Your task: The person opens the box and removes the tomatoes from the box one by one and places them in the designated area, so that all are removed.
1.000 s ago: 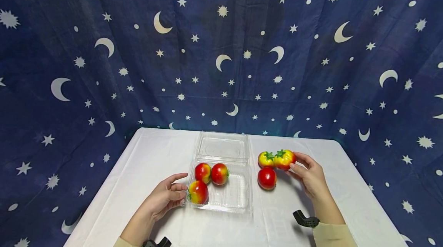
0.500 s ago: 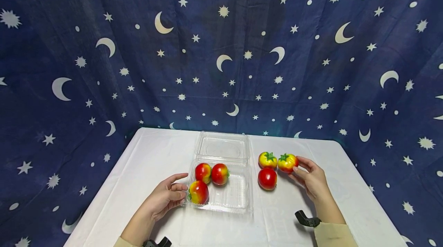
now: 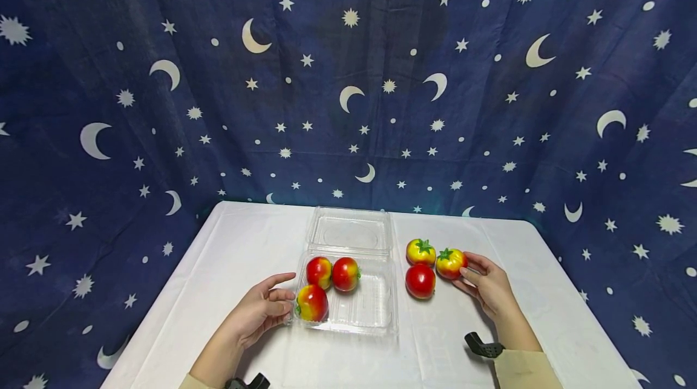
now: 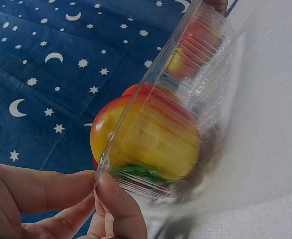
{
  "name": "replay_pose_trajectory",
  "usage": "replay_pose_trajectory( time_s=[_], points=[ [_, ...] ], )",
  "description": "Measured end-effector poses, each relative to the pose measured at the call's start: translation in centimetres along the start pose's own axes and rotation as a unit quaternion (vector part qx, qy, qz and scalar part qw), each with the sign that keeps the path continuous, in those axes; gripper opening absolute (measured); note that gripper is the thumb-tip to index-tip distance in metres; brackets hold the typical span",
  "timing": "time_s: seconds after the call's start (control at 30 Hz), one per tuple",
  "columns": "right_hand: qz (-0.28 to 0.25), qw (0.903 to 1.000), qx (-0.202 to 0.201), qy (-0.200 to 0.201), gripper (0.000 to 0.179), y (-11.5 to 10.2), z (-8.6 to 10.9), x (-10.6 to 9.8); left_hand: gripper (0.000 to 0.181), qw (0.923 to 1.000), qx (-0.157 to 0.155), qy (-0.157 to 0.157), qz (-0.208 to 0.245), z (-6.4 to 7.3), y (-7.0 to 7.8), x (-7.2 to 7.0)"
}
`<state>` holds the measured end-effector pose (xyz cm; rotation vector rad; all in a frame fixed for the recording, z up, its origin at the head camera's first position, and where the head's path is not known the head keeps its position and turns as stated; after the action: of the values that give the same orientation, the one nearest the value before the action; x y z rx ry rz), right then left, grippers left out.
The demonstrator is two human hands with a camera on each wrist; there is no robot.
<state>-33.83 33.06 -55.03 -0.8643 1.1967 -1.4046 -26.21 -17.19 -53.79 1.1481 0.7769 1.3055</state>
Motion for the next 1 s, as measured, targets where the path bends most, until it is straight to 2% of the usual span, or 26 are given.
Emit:
replay_pose_trajectory(
  time_s=[0.23, 0.63, 0.83, 1.0],
  points=[
    [0.004, 1.0000, 0.004, -0.006, 0.065, -0.2, 0.0, 0.0, 0.081, 1.0000, -0.002, 0.006, -0.003, -0.1, 0.0, -0.1],
    [0.057, 0.9980, 0.007, 0.025, 0.063, -0.4, 0.0, -1.2, 0.082, 1.0000, -0.004, 0.003, 0.000, -0.1, 0.0, 0.0],
    [0.063, 0.9976, 0.005, 0.027, 0.058, -0.8, 0.2, -1.4, 0.081, 1.0000, -0.004, 0.008, -0.001, -0.1, 0.0, -0.1],
    [0.075, 0.9956, 0.008, 0.055, 0.059, -0.8, 0.1, -1.5, 0.081, 1.0000, -0.005, 0.008, 0.000, -0.1, 0.0, -0.1]
  ],
)
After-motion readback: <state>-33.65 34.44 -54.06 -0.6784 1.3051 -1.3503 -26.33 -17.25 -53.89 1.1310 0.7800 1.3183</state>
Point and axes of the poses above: each hand's wrist, its own z-axis away from the middle knuckle, its own x-axis out of the palm, y = z × x, the point moved 9 cm from there along -z, towards the middle knuckle, and after that the axes turned 5 degrees about y, right-handed, at the moved point
